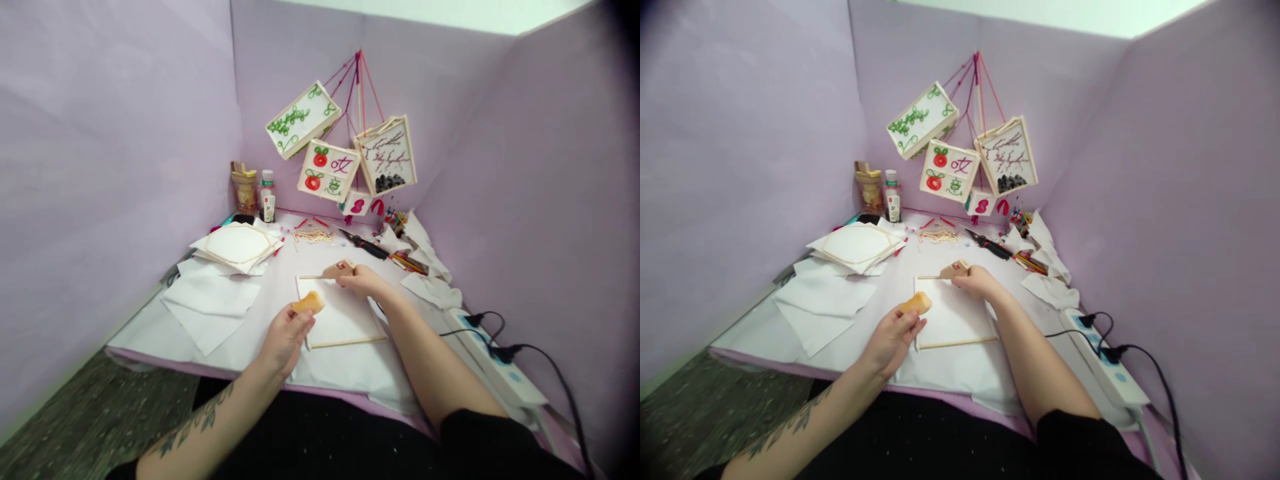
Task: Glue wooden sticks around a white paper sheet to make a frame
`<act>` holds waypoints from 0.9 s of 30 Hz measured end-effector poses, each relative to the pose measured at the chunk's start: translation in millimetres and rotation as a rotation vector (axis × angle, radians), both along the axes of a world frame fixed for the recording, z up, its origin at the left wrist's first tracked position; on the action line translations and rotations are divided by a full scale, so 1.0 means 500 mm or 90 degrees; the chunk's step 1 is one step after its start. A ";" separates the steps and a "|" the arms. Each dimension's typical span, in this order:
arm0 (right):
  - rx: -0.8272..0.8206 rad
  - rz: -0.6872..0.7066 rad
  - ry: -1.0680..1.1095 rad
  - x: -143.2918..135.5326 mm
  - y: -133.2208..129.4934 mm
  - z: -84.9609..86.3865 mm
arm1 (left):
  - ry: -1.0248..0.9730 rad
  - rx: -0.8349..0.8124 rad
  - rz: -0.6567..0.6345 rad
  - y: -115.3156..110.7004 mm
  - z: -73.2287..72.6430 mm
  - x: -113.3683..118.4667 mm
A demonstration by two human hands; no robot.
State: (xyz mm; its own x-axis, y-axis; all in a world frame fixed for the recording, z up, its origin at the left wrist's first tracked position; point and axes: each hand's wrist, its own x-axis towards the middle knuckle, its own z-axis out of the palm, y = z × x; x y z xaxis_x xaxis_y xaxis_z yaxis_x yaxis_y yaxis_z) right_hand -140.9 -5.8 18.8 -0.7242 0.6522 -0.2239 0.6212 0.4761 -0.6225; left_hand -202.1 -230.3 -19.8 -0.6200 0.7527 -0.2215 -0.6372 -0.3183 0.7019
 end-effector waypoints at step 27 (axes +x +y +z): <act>0.008 -0.006 -0.020 -0.013 0.000 -0.017 | -0.011 -0.008 0.013 0.000 0.005 -0.001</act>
State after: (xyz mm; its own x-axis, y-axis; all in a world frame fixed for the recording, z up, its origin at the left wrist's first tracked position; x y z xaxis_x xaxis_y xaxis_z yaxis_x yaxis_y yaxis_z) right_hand -147.4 -5.8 10.1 -0.7107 0.6619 -0.2384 0.6449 0.4774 -0.5969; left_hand -202.4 -230.2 -17.5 -0.6308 0.7374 -0.2415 -0.6432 -0.3228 0.6943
